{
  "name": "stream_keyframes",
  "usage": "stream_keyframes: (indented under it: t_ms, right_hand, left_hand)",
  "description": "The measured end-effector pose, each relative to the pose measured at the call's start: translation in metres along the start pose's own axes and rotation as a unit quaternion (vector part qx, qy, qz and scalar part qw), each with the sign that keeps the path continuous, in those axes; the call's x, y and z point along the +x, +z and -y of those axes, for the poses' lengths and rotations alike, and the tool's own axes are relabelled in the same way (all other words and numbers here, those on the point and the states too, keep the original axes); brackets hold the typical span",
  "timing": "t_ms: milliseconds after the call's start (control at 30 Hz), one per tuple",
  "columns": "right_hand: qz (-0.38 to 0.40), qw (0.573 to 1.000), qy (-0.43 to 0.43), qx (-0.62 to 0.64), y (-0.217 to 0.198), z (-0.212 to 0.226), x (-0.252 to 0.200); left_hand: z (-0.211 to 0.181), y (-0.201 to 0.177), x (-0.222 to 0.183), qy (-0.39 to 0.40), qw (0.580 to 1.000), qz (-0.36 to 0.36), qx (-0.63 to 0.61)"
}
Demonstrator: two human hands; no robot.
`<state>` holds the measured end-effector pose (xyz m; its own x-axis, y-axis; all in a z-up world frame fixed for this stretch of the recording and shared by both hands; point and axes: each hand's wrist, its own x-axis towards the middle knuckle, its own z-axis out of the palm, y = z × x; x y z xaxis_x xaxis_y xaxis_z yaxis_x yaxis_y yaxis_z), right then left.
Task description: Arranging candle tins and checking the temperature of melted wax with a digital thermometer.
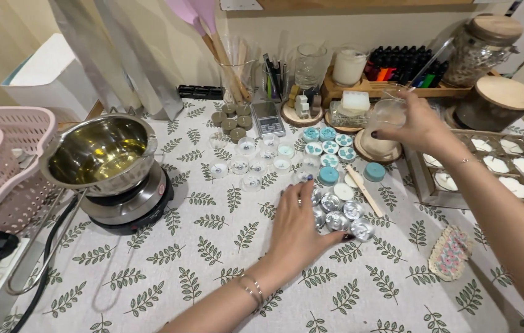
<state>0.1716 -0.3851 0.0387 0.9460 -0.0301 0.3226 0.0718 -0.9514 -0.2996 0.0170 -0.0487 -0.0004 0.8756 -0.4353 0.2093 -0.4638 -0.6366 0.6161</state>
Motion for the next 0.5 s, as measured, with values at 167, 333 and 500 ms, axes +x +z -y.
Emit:
stream_keyframes:
  t_ms: [167,333,500]
  right_hand:
    - [0.043,0.989,0.081,0.116,-0.008,0.018,-0.012]
    - [0.016,0.985,0.104,0.137,-0.02,0.026,-0.017]
    - [-0.082,0.966,0.081,0.233,-0.081,0.019,-0.028]
  left_hand:
    - [0.009,0.003,0.007,0.02,0.998,-0.05,-0.008]
    - [0.007,-0.009,0.007,0.022,0.998,-0.057,-0.007]
    - [0.0,0.002,0.049,0.086,0.992,-0.089,-0.002]
